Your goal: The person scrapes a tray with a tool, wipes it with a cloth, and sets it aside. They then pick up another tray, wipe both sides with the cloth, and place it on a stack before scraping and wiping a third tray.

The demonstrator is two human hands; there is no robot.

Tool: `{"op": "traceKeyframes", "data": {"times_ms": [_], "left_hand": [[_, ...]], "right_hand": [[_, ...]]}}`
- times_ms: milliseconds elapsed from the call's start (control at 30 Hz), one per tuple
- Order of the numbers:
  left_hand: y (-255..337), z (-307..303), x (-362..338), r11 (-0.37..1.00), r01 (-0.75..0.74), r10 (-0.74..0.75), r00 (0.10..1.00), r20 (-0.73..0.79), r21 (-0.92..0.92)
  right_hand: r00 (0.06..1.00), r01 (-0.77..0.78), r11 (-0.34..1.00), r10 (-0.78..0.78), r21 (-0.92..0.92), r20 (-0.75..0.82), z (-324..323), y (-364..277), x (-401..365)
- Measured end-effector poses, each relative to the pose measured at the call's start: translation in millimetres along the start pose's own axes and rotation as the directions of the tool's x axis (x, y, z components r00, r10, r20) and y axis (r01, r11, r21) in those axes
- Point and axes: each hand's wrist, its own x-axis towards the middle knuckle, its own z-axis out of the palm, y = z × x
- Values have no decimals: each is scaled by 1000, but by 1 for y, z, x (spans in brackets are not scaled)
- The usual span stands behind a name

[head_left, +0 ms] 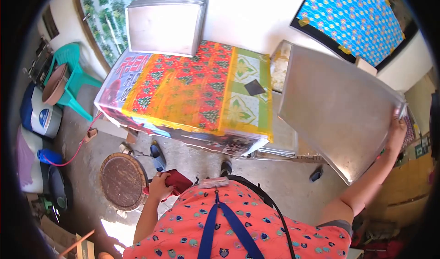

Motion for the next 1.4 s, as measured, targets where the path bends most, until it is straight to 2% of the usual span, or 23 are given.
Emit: {"op": "traceKeyframes", "data": {"times_ms": [67,133,167,200,267,300,367,400,467,533,633,733,767,833,867,967,1067,1133,1200,1233,1267,1333,1400], "left_hand": [[-6,9,-6,999,-1,1,1000,-4,-42],[-10,19,-11,997,-12,11,1000,-4,-77],[-11,22,-12,997,10,-9,1000,9,-80],[-11,24,-12,995,20,-19,1000,19,-99],[-7,20,-13,989,47,-42,998,36,-137],[-9,21,-11,991,36,-36,999,3,-128],[-7,16,-9,991,53,-57,998,-30,-122],[-4,12,-6,991,64,-71,996,-52,-119],[2,5,1,987,131,-138,988,-67,-95],[15,-1,6,971,218,-225,972,-64,-95],[34,0,12,964,251,-262,955,-143,-87],[61,-5,21,949,303,-315,929,-195,-88],[71,-7,22,942,325,-336,920,-202,-87],[87,-15,29,937,328,-347,909,-231,-120],[94,-21,33,936,324,-348,905,-244,-134],[110,-51,48,946,166,-264,893,-364,-280],[131,-85,74,836,21,-293,862,-414,-549],[129,-87,103,645,-113,-280,885,-371,-756],[144,-96,131,433,-183,-234,923,-306,-883],[164,-102,145,335,-187,-199,944,-263,-923],[174,-103,150,233,-172,-161,964,-212,-957],[165,-82,161,-18,401,-25,916,401,-916],[162,-73,168,11,511,210,839,502,-859]], "right_hand": [[999,-43,974,42,221,7,10,12,21],[998,40,998,-42,-40,-41,47,27,29],[992,-124,981,124,-150,-10,75,42,33],[990,-142,987,140,76,28,115,54,25],[971,-220,957,196,188,139,203,87,14],[865,-467,764,289,445,410,244,81,-7],[722,-661,495,213,564,658,324,87,-39],[686,-704,452,236,547,688,373,100,-47],[648,-708,609,359,357,671,416,59,-82],[580,-776,442,219,450,785,494,81,-106],[445,-832,464,229,305,866,562,89,-128],[441,-801,553,286,229,850,604,87,-135],[466,-726,671,317,152,826,609,89,-131],[774,-108,993,57,42,630,623,99,-130],[830,227,971,-151,-79,537,629,103,-130],[812,-58,909,-198,414,549,587,60,-126],[547,-423,867,15,262,837,539,9,-154],[380,7,858,-477,513,793,523,11,-188],[383,92,735,-649,672,657,470,-52,-212],[265,-342,708,-559,618,786,451,-69,-225],[99,-711,566,-507,417,856,435,-79,-237],[47,-540,752,-422,378,906,420,-90,-248],[77,-450,843,-291,294,954,412,-88,-249]]}}
